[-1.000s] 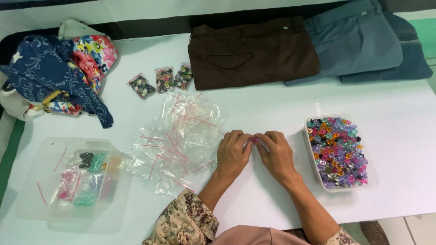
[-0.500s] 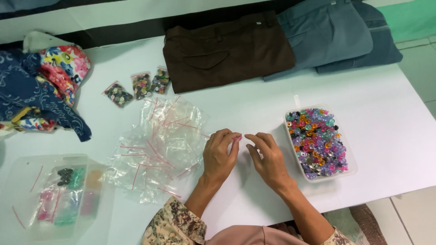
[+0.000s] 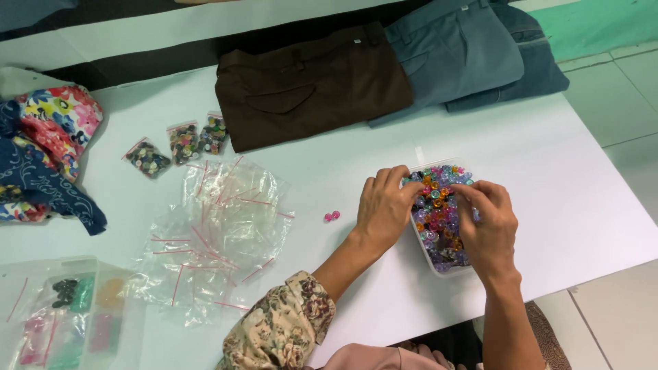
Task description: Sorting small beads from a tray and packing them into small plastic bags.
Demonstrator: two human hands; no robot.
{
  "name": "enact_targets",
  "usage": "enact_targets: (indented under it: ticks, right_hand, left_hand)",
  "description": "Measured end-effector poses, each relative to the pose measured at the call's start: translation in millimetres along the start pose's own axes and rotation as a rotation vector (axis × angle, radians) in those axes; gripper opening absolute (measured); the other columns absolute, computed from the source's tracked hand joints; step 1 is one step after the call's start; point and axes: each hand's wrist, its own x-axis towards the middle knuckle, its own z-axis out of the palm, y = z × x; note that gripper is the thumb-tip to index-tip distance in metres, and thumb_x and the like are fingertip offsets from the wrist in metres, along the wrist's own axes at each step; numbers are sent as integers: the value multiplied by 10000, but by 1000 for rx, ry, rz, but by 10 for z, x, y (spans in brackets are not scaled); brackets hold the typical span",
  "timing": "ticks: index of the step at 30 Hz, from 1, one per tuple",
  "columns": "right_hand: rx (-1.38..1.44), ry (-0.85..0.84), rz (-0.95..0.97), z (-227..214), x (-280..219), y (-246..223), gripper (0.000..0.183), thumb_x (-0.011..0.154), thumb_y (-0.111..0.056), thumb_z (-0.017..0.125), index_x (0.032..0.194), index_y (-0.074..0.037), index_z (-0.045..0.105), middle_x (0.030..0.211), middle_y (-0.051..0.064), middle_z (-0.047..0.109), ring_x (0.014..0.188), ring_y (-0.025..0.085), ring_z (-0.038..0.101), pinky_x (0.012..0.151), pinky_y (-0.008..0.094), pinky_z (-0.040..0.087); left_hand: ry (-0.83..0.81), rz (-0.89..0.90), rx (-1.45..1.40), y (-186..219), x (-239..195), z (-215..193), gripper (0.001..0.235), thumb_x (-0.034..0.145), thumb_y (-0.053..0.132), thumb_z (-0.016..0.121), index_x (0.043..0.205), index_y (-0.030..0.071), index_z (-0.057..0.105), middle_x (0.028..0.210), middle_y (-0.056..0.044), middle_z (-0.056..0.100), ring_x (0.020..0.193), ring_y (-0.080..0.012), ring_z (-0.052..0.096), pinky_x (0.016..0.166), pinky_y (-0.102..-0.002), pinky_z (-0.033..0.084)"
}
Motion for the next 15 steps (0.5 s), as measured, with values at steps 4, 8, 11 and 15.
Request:
enact_targets:
  ticks: [4,8,11,15]
  right_hand:
    - [-96,17,-22,187,30,393,182,975,43,714,1128,-31,779,1053,132,589,1042,315,647,864,411,568]
    - [-185,-68,33,225,48,427,138,1003,-57,716,1112,-104,787,1036,102,627,1069,252,638,887,351,567]
    - [-217,-62,12,235,50,421,152,989,-74,738,1121,-126,792,1034,85,633,1073,245,632,886,360,570]
    - [-245,-55,-7,235,49,389,150,979,-90,750,1113,-141,793,1025,84,641,1072,242,626,881,361,570]
  left_hand:
    - [-4,16,36,3,131,222,135,866,138,783,997,107,769,1109,-109,605,1050,-335,633,749,-433,509]
    - [-64,-10,47,-13,146,310,145,852,167,794,974,94,763,1114,-103,575,1057,-326,604,750,-422,485]
    - [-90,-22,46,1,160,282,158,852,189,795,970,90,762,1124,-99,571,1073,-317,597,765,-422,482]
    - [-102,-33,29,27,145,291,127,876,174,776,964,84,762,1124,-105,591,1090,-311,603,777,-422,479]
